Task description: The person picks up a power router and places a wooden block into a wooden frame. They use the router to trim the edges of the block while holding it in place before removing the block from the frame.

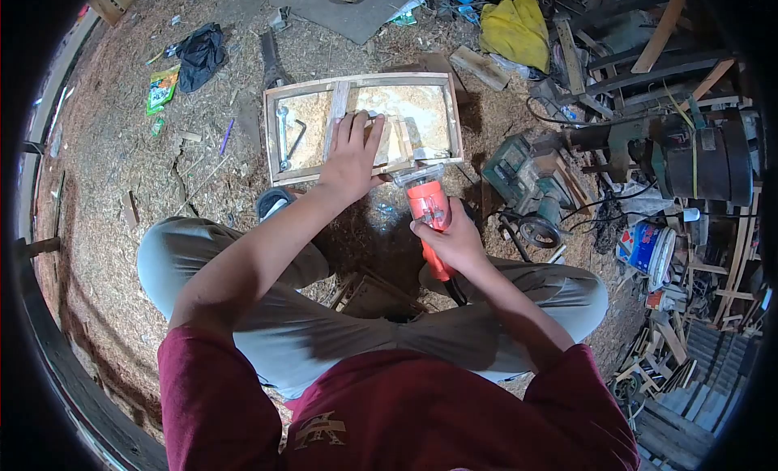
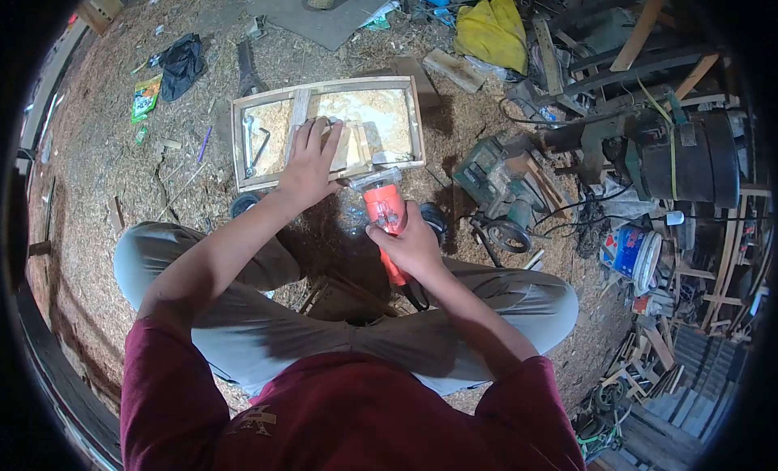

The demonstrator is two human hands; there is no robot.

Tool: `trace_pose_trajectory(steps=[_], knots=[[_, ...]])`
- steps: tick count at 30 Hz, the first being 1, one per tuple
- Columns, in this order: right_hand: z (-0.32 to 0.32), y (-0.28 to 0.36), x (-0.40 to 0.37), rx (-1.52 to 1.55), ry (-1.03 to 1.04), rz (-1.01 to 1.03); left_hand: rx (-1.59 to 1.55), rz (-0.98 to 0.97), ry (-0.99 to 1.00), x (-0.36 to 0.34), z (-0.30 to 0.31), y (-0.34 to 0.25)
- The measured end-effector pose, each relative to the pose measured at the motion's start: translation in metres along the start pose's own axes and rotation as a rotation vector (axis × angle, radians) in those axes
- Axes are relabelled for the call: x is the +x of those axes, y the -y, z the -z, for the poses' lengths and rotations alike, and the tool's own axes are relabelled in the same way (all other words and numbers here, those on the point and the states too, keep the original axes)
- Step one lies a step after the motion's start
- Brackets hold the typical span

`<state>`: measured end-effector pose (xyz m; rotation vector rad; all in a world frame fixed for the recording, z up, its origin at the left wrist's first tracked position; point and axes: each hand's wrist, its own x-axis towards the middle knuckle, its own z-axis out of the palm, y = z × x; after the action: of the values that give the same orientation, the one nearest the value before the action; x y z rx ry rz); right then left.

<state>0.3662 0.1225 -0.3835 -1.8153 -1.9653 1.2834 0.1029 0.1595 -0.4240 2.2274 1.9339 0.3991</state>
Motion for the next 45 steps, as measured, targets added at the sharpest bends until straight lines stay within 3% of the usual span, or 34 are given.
trace_pose_trajectory(steps=[45], knots=[[0.0,0.0,-0.003,0.043,0.003,0.021,-0.065,0.01,-0.05,0.001,-0.005,0.001]])
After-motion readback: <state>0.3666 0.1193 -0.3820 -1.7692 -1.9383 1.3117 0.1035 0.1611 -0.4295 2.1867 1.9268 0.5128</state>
